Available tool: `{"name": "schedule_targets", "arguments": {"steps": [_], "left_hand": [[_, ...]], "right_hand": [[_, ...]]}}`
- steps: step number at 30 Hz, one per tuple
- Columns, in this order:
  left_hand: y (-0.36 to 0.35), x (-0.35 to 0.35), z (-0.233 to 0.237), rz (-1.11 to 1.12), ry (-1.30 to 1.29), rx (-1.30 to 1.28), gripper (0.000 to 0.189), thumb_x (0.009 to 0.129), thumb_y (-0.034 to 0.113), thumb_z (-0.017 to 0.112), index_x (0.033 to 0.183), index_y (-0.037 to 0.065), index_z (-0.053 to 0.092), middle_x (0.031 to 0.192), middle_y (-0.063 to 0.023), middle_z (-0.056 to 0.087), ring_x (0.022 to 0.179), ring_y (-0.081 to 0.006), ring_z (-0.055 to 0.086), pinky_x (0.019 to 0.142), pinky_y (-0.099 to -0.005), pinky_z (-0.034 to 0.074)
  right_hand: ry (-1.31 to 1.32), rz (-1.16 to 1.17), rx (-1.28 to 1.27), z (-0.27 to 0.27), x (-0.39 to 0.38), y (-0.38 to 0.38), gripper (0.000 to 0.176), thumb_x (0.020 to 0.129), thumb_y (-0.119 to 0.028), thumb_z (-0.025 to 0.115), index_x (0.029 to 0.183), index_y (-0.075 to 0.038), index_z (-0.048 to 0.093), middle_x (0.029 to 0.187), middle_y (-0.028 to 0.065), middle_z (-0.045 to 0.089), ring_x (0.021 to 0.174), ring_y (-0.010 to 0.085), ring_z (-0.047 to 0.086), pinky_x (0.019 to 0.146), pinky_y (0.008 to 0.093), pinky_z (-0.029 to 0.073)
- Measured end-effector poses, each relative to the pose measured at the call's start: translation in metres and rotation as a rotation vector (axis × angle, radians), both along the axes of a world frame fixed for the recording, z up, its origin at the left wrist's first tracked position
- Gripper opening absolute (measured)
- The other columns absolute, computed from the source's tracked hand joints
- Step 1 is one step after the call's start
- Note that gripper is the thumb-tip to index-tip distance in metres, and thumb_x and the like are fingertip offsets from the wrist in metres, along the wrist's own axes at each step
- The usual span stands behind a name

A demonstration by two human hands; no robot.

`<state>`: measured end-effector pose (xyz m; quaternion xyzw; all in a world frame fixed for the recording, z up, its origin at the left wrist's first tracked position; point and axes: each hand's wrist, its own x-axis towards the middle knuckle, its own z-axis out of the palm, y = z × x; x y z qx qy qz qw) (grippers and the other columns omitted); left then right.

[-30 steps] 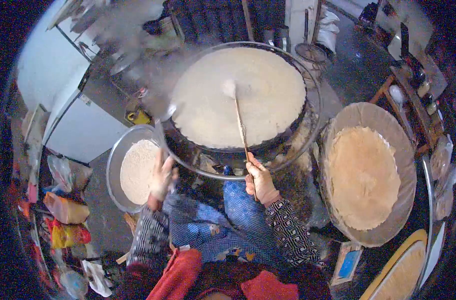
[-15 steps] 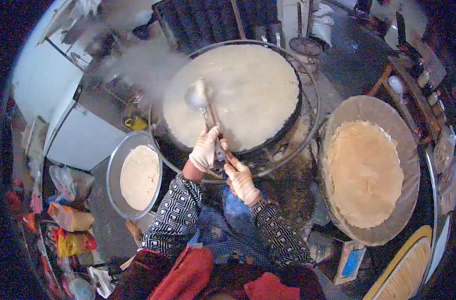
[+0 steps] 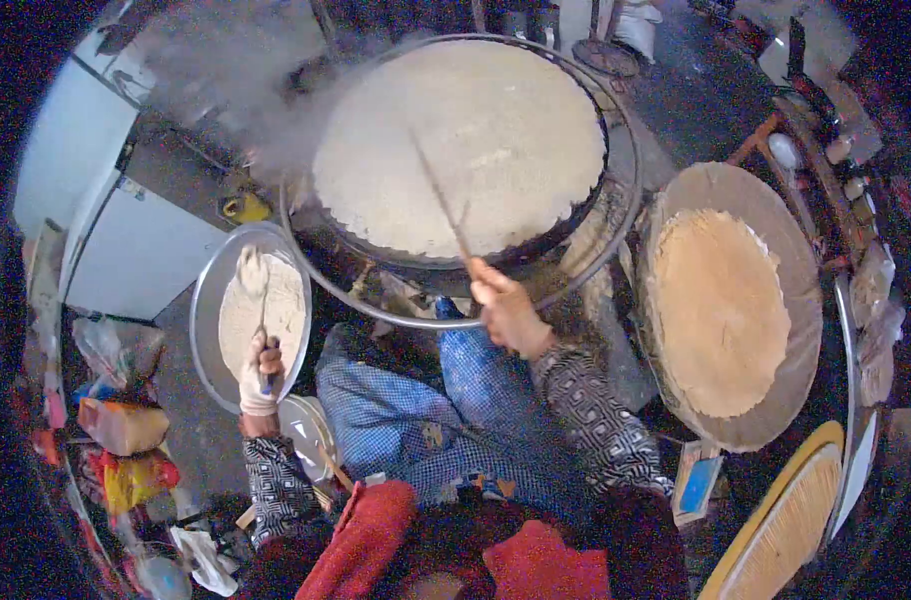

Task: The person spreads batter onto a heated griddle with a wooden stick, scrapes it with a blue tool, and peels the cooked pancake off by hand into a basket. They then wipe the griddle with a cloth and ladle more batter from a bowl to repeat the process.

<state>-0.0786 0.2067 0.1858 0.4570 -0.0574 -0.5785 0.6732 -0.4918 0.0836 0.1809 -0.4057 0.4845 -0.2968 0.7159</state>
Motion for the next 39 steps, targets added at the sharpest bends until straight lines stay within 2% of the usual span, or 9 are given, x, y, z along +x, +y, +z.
{"name": "schedule_targets", "arguments": {"steps": [8,10,13,16,19,22,25,35,39], "left_hand": [[0.073,0.106,-0.162,0.016,-0.024,0.281,0.012,0.093,0.017,0.057,0.095,0.006,0.055,0.077,-0.0062,0.055,0.052,-0.0075,0.046,0.042,-0.0191,0.043],[0.076,0.1,-0.173,-0.166,-0.31,0.399,0.026,0.095,0.025,0.055,0.109,0.003,0.055,0.081,-0.0134,0.06,0.063,-0.0211,0.057,0.054,-0.0321,0.051],[0.042,0.091,-0.158,-0.347,-1.583,0.633,0.05,0.095,0.028,0.05,0.134,-0.002,0.04,0.116,-0.0297,0.057,0.113,-0.0467,0.051,0.096,-0.0481,0.041],[-0.015,0.052,-0.085,-0.302,-2.0,0.23,0.053,0.093,0.027,0.053,0.136,0.0,0.04,0.133,-0.0276,0.044,0.124,-0.0432,0.041,0.104,-0.0471,0.034],[-0.08,0.012,-0.042,-0.456,-2.21,-0.155,0.055,0.088,0.025,0.058,0.135,0.002,0.042,0.139,-0.0222,0.04,0.129,-0.0407,0.037,0.108,-0.0467,0.03],[-0.134,-0.022,-0.041,-0.643,-2.467,-0.482,0.049,0.087,0.035,0.056,0.126,0.006,0.053,0.132,-0.0204,0.049,0.129,-0.0364,0.04,0.112,-0.0489,0.022],[-0.152,-0.043,-0.035,-1.411,-2.434,-0.102,0.037,0.085,0.041,0.053,0.092,0.008,0.065,0.1,-0.0157,0.063,0.11,-0.0334,0.052,0.108,-0.0447,0.027],[-0.098,-0.18,-0.06,-1.029,-2.376,0.026,0.032,0.083,0.042,0.052,0.091,0.014,0.063,0.098,-0.0133,0.062,0.094,-0.0314,0.058,0.083,-0.0472,0.041],[-0.072,-0.268,-0.042,-0.936,-2.233,-0.192,0.056,0.08,0.046,0.059,0.114,0.001,0.057,0.12,-0.0204,0.055,0.115,-0.0349,0.049,0.1,-0.0501,0.032]], "right_hand": [[0.02,0.072,0.11,-0.007,0.097,0.009,0.047,0.095,-0.024,0.055,0.141,-0.025,0.044,0.053,-0.0041,0.042,0.037,0.0054,0.035,0.031,0.0218,0.028],[-0.041,0.08,0.131,-0.008,0.099,0.011,0.047,0.095,-0.026,0.056,0.14,-0.025,0.045,0.054,-0.0043,0.042,0.038,0.0051,0.035,0.032,0.022,0.028],[-0.211,0.001,-0.024,0.011,0.08,0.017,0.046,0.095,-0.023,0.054,0.14,-0.015,0.045,0.059,-0.0048,0.046,0.042,0.0041,0.038,0.036,0.021,0.03],[-0.064,-0.238,-0.323,-0.006,0.005,-0.015,0.047,0.096,-0.023,0.053,0.141,-0.012,0.042,0.071,-0.0069,0.047,0.049,0.0028,0.038,0.038,0.0198,0.033],[-0.165,-0.575,-0.06,-0.008,-0.085,-0.057,0.047,0.098,-0.027,0.051,0.143,-0.022,0.038,0.052,-0.0053,0.039,0.037,0.0051,0.033,0.031,0.0208,0.031],[0.157,-0.398,0.01,-0.022,-0.113,-0.055,0.047,0.094,-0.035,0.056,0.139,-0.035,0.043,0.05,-0.0067,0.033,0.037,0.0067,0.028,0.032,0.0236,0.027],[0.192,-0.255,-0.025,-0.007,-0.101,-0.036,0.043,0.094,-0.032,0.057,0.136,-0.035,0.049,0.052,-0.0071,0.034,0.038,0.0072,0.031,0.033,0.0241,0.028],[0.255,-0.113,-0.08,-0.027,-0.026,-0.002,0.042,0.095,-0.023,0.054,0.137,-0.03,0.049,0.053,-0.0062,0.037,0.038,0.0059,0.035,0.032,0.0238,0.031],[0.242,-0.081,-0.463,-0.057,-0.009,0.008,0.043,0.093,-0.012,0.054,0.133,0.0,0.049,0.122,0.0091,0.061,0.107,0.0144,0.057,0.091,0.025,0.045]]}}
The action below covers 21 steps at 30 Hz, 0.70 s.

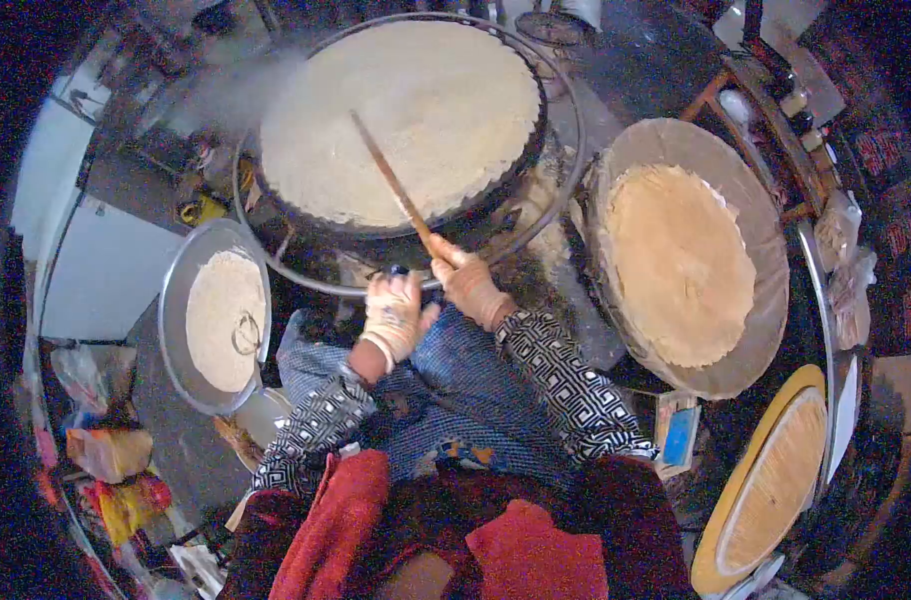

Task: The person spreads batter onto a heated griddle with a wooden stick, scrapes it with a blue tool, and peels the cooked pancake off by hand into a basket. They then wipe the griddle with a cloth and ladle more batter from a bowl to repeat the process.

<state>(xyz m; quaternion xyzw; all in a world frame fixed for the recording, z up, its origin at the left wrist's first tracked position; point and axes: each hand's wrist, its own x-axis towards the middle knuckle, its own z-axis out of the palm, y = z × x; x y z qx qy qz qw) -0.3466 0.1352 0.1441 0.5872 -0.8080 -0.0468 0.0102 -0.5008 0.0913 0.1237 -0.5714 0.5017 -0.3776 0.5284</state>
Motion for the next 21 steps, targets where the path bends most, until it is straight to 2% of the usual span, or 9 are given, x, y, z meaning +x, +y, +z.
{"name": "schedule_targets", "arguments": {"steps": [2,5,6,7,9,13,15,17,21], "left_hand": [[0.025,-0.013,-0.015,-0.185,0.102,-0.166,0.068,0.078,0.041,0.065,0.127,-0.002,0.047,0.134,-0.0228,0.043,0.13,-0.0369,0.035,0.111,-0.0527,0.018],[0.049,-0.006,0.002,-0.316,0.27,-0.014,0.059,0.077,0.037,0.066,0.123,0.003,0.051,0.128,-0.0199,0.047,0.128,-0.0378,0.037,0.108,-0.056,0.021],[0.051,0.004,0.004,-0.292,0.285,-0.061,0.058,0.076,0.036,0.066,0.123,0.005,0.051,0.127,-0.0171,0.047,0.127,-0.0347,0.039,0.107,-0.0557,0.023],[0.045,0.014,0.013,-0.245,0.218,-0.071,0.056,0.077,0.035,0.064,0.122,0.005,0.052,0.125,-0.0169,0.048,0.126,-0.0339,0.039,0.107,-0.054,0.024],[0.023,0.048,0.029,-0.162,0.155,-0.122,0.056,0.079,0.035,0.062,0.124,0.004,0.051,0.124,-0.0158,0.05,0.125,-0.0344,0.039,0.107,-0.053,0.025],[-0.03,0.15,0.007,-0.015,-0.059,-0.435,0.049,0.083,0.039,0.057,0.119,0.006,0.056,0.125,-0.0165,0.051,0.125,-0.0365,0.04,0.109,-0.0536,0.02],[-0.047,0.205,-0.041,-0.017,-0.184,-0.362,0.045,0.084,0.042,0.055,0.112,0.008,0.061,0.124,-0.0175,0.053,0.128,-0.0362,0.038,0.111,-0.0533,0.018],[-0.056,0.181,-0.019,0.009,-0.357,0.11,0.04,0.083,0.047,0.054,0.096,0.012,0.067,0.105,-0.0133,0.061,0.113,-0.0314,0.051,0.11,-0.0543,0.018],[-0.031,0.117,-0.027,0.087,-0.127,0.003,0.041,0.081,0.051,0.056,0.091,0.013,0.068,0.097,-0.0119,0.064,0.104,-0.0318,0.056,0.108,-0.0522,0.022]], "right_hand": [[-0.052,0.018,0.056,-0.006,0.004,0.008,0.043,0.094,-0.011,0.054,0.135,-0.002,0.048,0.118,0.0047,0.06,0.098,0.0104,0.053,0.083,0.0228,0.044],[-0.245,0.046,0.14,-0.017,0.012,0.024,0.044,0.095,-0.012,0.054,0.138,-0.005,0.047,0.107,-0.001,0.06,0.075,0.0032,0.049,0.062,0.0177,0.043],[-0.319,0.092,0.209,-0.001,0.01,0.033,0.043,0.095,-0.014,0.055,0.136,-0.005,0.049,0.101,0.0019,0.065,0.081,0.0089,0.059,0.071,0.0215,0.05],[-0.348,0.155,0.486,0.019,0.004,0.038,0.042,0.094,-0.016,0.057,0.136,-0.012,0.051,0.074,-0.0053,0.06,0.054,0.0046,0.049,0.046,0.0203,0.041],[-0.43,0.161,0.574,0.043,0.003,0.045,0.042,0.093,-0.016,0.058,0.135,-0.017,0.052,0.06,-0.01,0.048,0.041,0.0016,0.034,0.035,0.0195,0.028],[-0.376,-0.095,0.183,0.055,-0.036,0.001,0.05,0.094,-0.027,0.055,0.138,-0.007,0.044,0.073,-0.0038,0.053,0.045,0.0051,0.041,0.037,0.0217,0.035],[-0.314,-0.257,0.165,0.061,-0.07,-0.031,0.054,0.095,-0.034,0.052,0.146,-0.022,0.035,0.069,-0.0029,0.046,0.047,0.0074,0.04,0.038,0.024,0.036],[-0.31,-0.323,0.323,0.041,-0.086,-0.056,0.05,0.097,-0.033,0.05,0.144,-0.03,0.037,0.067,-0.0029,0.045,0.048,0.0083,0.041,0.039,0.0249,0.035],[0.075,-0.09,0.248,0.032,-0.068,-0.044,0.044,0.097,-0.023,0.051,0.141,-0.026,0.045,0.07,-0.0051,0.049,0.049,0.006,0.039,0.042,0.0222,0.034]]}}
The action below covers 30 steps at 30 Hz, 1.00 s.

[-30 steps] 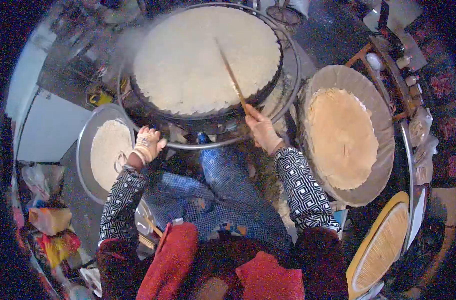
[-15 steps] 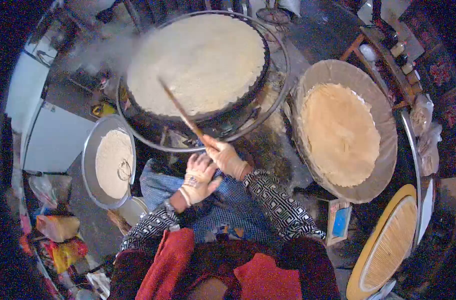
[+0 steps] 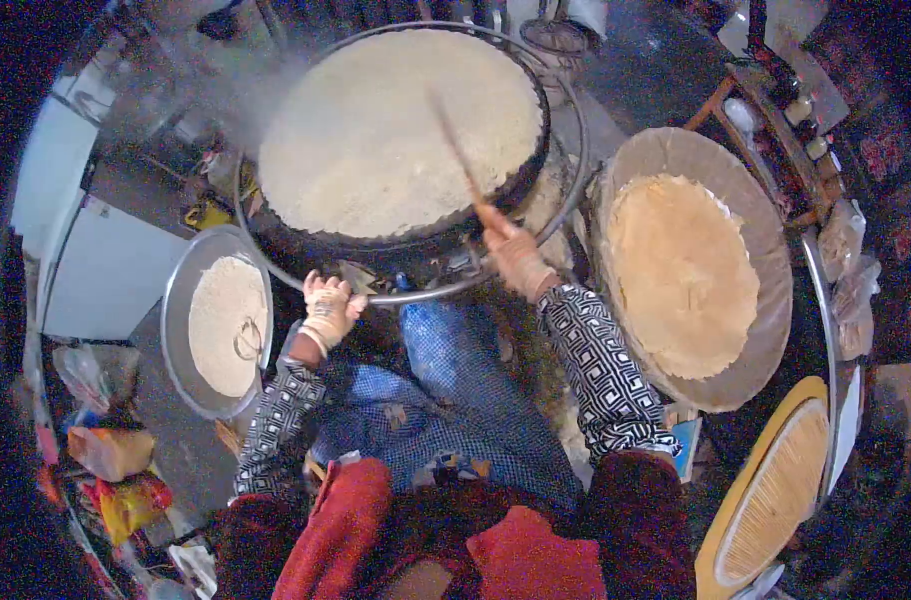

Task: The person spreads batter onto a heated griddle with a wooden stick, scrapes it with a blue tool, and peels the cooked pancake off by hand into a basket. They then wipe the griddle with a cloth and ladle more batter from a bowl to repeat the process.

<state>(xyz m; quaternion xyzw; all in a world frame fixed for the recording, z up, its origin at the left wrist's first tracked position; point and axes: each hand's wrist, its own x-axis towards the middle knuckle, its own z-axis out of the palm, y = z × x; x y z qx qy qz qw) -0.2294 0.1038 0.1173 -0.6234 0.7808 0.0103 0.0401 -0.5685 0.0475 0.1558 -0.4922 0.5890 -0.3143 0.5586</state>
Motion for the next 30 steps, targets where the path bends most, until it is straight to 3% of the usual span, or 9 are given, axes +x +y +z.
{"name": "schedule_targets", "arguments": {"steps": [9,11,12,15,17,18,20,24,30], "left_hand": [[0.012,-0.116,-0.009,0.007,0.125,-0.042,0.05,0.08,0.052,0.057,0.105,0.009,0.063,0.108,-0.0149,0.061,0.115,-0.034,0.05,0.107,-0.0543,0.023],[0.01,-0.138,-0.004,-0.014,0.139,0.048,0.049,0.081,0.048,0.057,0.112,0.011,0.059,0.112,-0.0156,0.058,0.117,-0.0361,0.049,0.108,-0.0538,0.023],[0.011,-0.144,-0.002,-0.021,0.147,0.1,0.049,0.081,0.046,0.057,0.116,0.012,0.057,0.114,-0.0159,0.057,0.118,-0.0372,0.048,0.108,-0.0535,0.023],[0.012,-0.16,0.02,0.012,0.338,0.127,0.061,0.079,0.05,0.062,0.113,0.0,0.055,0.113,-0.0206,0.055,0.116,-0.0385,0.047,0.108,-0.0535,0.022],[0.012,-0.168,0.021,0.009,0.353,0.138,0.061,0.079,0.051,0.062,0.112,0.0,0.055,0.112,-0.0201,0.056,0.115,-0.0381,0.048,0.108,-0.0534,0.022],[0.013,-0.172,0.02,0.019,0.338,0.13,0.061,0.078,0.05,0.063,0.112,0.0,0.055,0.111,-0.02,0.056,0.115,-0.0377,0.048,0.108,-0.0534,0.022],[0.013,-0.174,0.018,0.034,0.321,0.122,0.06,0.078,0.049,0.064,0.111,0.0,0.055,0.111,-0.0198,0.056,0.115,-0.0373,0.048,0.109,-0.0534,0.022],[0.007,-0.175,0.015,0.024,0.349,0.098,0.061,0.079,0.048,0.064,0.113,0.0,0.054,0.113,-0.0195,0.055,0.117,-0.0368,0.046,0.11,-0.0533,0.02],[0.015,-0.168,0.004,0.006,0.34,0.083,0.062,0.077,0.045,0.066,0.117,0.0,0.051,0.117,-0.0187,0.053,0.119,-0.0349,0.045,0.111,-0.053,0.019]], "right_hand": [[-0.267,0.297,-0.229,-0.03,0.092,0.077,0.045,0.095,-0.013,0.049,0.139,-0.006,0.045,0.104,0.0011,0.063,0.065,0.007,0.052,0.058,0.0233,0.046],[-0.3,0.227,-0.32,-0.011,0.089,0.088,0.039,0.095,-0.009,0.049,0.133,-0.001,0.051,0.116,0.0056,0.063,0.106,0.0182,0.059,0.089,0.0272,0.047],[-0.298,0.232,-0.315,0.004,0.082,0.086,0.039,0.095,-0.009,0.049,0.133,-0.001,0.051,0.116,0.0056,0.063,0.106,0.0182,0.059,0.089,0.0272,0.047],[0.076,-0.019,-0.21,0.007,0.025,0.046,0.049,0.091,-0.013,0.055,0.139,-0.014,0.045,0.088,0.0072,0.067,0.071,0.0204,0.064,0.063,0.0358,0.051],[0.736,0.167,-0.45,-0.023,-0.016,0.014,0.058,0.092,-0.018,0.05,0.146,-0.022,0.03,0.076,0.0138,0.066,0.059,0.0288,0.064,0.053,0.0441,0.049],[1.173,0.336,-0.462,-0.013,-0.032,0.006,0.061,0.093,-0.022,0.046,0.149,-0.026,0.022,0.073,0.0177,0.066,0.059,0.0339,0.064,0.05,0.049,0.047],[1.282,0.394,-0.44,0.008,-0.05,-0.019,0.067,0.092,-0.018,0.042,0.15,-0.026,0.009,0.083,0.0242,0.066,0.07,0.0392,0.065,0.06,0.0516,0.05],[1.294,0.12,-0.186,0.01,-0.061,-0.073,0.053,0.096,-0.023,0.04,0.147,-0.026,0.026,0.099,0.0266,0.065,0.09,0.0401,0.064,0.078,0.0493,0.049],[0.639,0.138,-0.9,-0.052,0.013,0.004,0.042,0.096,-0.017,0.046,0.137,-0.014,0.046,0.094,0.022,0.065,0.083,0.0338,0.066,0.068,0.0422,0.051]]}}
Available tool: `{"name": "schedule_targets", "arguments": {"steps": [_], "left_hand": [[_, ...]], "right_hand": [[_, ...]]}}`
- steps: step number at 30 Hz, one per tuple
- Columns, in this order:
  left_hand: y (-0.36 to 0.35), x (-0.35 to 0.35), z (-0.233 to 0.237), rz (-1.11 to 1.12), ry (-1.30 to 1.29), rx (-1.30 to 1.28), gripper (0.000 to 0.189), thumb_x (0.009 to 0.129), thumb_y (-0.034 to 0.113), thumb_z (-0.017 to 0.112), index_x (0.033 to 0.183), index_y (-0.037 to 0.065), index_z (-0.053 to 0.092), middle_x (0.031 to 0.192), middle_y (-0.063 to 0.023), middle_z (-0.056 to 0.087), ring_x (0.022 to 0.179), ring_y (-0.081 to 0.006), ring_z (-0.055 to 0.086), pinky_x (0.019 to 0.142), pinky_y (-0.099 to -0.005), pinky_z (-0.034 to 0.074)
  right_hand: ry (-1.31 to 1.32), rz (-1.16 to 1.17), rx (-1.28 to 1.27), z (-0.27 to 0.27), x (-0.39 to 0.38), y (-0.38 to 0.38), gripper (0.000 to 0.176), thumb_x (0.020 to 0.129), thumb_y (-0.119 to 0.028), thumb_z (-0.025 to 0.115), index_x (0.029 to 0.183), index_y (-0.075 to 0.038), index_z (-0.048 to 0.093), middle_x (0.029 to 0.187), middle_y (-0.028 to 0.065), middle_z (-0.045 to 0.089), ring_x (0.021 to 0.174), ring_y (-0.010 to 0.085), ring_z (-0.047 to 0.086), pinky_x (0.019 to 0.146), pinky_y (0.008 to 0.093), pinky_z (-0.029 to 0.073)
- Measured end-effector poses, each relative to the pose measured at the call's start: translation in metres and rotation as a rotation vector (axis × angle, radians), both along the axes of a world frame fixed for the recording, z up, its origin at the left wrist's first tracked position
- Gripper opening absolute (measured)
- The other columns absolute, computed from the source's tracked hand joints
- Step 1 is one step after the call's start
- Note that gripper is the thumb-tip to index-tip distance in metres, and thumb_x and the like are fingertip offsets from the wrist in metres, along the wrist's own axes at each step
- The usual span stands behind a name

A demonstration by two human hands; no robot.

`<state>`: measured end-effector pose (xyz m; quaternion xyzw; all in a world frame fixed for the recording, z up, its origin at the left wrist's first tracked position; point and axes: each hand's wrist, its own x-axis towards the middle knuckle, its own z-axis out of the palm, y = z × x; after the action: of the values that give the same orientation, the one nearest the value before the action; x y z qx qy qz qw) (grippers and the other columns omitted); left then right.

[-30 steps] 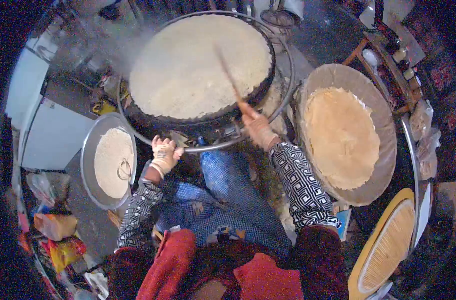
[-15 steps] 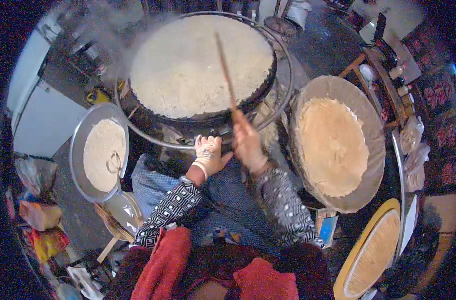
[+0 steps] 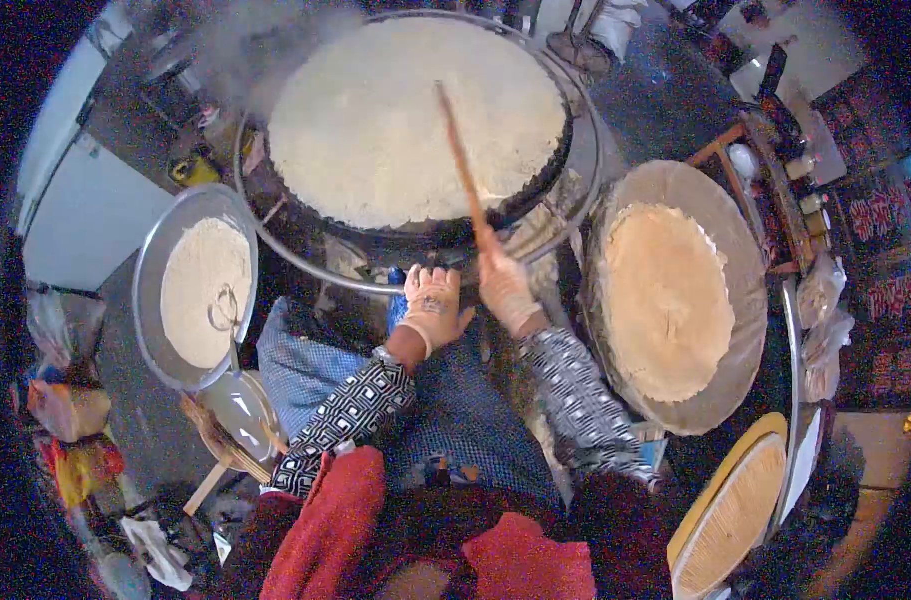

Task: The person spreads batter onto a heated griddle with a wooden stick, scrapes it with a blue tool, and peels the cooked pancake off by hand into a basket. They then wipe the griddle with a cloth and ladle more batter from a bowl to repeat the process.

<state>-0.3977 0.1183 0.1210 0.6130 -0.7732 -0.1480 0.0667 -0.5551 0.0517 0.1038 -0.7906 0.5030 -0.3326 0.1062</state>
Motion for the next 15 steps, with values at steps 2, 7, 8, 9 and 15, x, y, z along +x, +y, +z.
{"name": "schedule_targets", "arguments": {"steps": [2,7,8,9,15], "left_hand": [[-0.004,0.001,0.002,-0.047,-0.082,0.029,0.061,0.076,0.045,0.066,0.118,0.003,0.052,0.118,-0.0179,0.052,0.119,-0.0341,0.045,0.111,-0.053,0.018],[-0.011,0.005,-0.025,-0.036,-0.169,0.038,0.049,0.079,0.038,0.063,0.115,0.006,0.056,0.112,-0.0148,0.056,0.114,-0.0333,0.049,0.109,-0.0515,0.022],[-0.011,0.008,-0.024,-0.041,-0.157,0.045,0.047,0.079,0.037,0.063,0.114,0.006,0.056,0.111,-0.0146,0.057,0.113,-0.0333,0.049,0.109,-0.0513,0.023],[-0.009,0.015,-0.02,-0.032,-0.119,0.012,0.045,0.08,0.037,0.062,0.113,0.006,0.057,0.11,-0.0144,0.057,0.112,-0.0333,0.05,0.108,-0.0511,0.024],[0.005,0.06,-0.014,-0.016,0.017,-0.191,0.033,0.076,0.032,0.068,0.097,0.009,0.06,0.098,-0.0135,0.059,0.102,-0.0341,0.053,0.103,-0.051,0.03]], "right_hand": [[-0.064,-0.119,0.634,0.032,0.037,0.045,0.044,0.096,-0.014,0.048,0.139,-0.007,0.043,0.106,0.0169,0.067,0.09,0.0277,0.065,0.075,0.0378,0.052],[-0.278,0.172,0.21,0.029,0.065,0.072,0.043,0.093,-0.021,0.053,0.135,-0.02,0.047,0.081,0.022,0.065,0.072,0.0421,0.063,0.063,0.0488,0.053],[-0.114,0.161,0.259,0.033,0.066,0.076,0.041,0.093,-0.023,0.053,0.134,-0.02,0.048,0.077,0.0207,0.066,0.069,0.0423,0.063,0.061,0.0509,0.052],[0.138,0.082,0.356,0.038,0.058,0.071,0.047,0.092,-0.021,0.048,0.138,-0.023,0.039,0.076,0.02,0.066,0.067,0.0397,0.065,0.059,0.0514,0.051],[0.775,-0.077,0.422,0.072,-0.015,0.039,0.07,0.088,-0.019,0.052,0.15,-0.023,0.019,0.072,0.0198,0.066,0.062,0.0345,0.066,0.054,0.0477,0.05]]}}
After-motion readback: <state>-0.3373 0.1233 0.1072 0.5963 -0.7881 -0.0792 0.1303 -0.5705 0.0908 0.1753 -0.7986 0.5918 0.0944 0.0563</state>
